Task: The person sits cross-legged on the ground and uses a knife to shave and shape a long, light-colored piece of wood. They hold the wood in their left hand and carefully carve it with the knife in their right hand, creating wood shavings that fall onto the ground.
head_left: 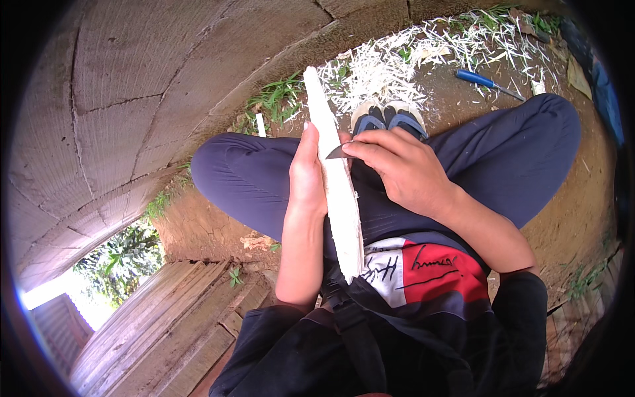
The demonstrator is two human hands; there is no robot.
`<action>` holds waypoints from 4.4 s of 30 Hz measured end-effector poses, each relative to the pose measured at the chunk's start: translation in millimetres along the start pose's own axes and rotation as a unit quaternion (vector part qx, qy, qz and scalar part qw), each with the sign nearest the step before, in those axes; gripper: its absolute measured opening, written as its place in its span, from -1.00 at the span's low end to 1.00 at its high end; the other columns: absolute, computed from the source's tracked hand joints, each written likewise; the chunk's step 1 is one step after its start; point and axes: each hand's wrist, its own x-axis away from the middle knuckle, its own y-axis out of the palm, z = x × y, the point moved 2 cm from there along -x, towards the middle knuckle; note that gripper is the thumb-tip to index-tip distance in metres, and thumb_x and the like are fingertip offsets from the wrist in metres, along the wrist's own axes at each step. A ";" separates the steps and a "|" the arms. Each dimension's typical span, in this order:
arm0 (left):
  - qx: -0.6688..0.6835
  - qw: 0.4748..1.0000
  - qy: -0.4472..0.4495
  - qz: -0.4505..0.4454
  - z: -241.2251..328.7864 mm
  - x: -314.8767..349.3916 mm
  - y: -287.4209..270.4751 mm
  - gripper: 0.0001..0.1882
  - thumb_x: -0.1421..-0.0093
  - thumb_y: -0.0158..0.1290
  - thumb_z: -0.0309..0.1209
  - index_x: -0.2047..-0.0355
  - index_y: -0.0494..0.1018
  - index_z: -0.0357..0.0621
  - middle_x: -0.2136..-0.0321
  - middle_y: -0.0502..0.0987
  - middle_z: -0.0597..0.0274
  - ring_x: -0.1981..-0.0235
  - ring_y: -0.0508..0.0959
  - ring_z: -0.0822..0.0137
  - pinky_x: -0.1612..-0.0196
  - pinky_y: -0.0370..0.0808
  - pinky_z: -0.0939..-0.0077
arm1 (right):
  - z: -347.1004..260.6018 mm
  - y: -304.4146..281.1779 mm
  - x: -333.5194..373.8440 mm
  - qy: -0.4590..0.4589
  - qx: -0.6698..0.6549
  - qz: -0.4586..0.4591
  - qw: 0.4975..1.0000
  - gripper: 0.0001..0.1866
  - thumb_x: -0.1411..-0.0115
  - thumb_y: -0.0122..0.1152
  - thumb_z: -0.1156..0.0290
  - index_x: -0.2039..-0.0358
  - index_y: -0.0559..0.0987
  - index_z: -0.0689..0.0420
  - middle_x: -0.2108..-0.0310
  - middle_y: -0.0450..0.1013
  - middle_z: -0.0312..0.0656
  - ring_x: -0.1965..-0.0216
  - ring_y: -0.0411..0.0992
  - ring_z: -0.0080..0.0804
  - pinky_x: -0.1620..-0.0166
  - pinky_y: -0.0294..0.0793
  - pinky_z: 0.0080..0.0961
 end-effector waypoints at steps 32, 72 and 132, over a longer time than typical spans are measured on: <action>0.015 1.000 0.006 0.014 -10.0 13.7 16.1 -0.73 -0.37 -0.16 -0.14 0.24 0.34 -0.07 0.53 0.45 0.28 0.61 0.44 0.49 0.56 0.41 0.63 | 14.0 -2.2 -4.2 -0.011 -0.039 0.069 0.997 -0.56 0.07 0.19 0.74 0.11 0.57 0.17 0.16 0.51 -0.13 0.32 0.45 -0.19 0.24 0.49 -0.39; -0.078 0.994 -0.017 -0.075 -29.2 19.0 21.7 -0.50 -0.39 -0.34 0.02 0.30 0.32 -0.20 0.66 0.37 0.20 0.73 0.34 0.45 0.66 0.32 0.61 | 33.8 -36.8 -16.5 0.038 -0.006 0.144 0.989 -0.72 -0.06 0.15 0.61 0.17 0.59 0.14 0.26 0.55 -0.05 0.31 0.53 -0.10 0.28 0.54 -0.34; -0.111 0.986 -0.114 -0.048 -25.6 11.3 17.3 -0.38 -0.37 -0.43 0.12 0.28 0.35 -0.23 0.77 0.33 0.23 0.83 0.31 0.46 0.77 0.26 0.65 | 37.3 -46.4 -18.8 0.322 -0.113 0.171 0.924 -0.72 -0.37 -0.12 0.44 -0.05 0.39 0.17 0.14 0.50 -0.02 0.38 0.50 -0.48 0.50 0.46 -0.61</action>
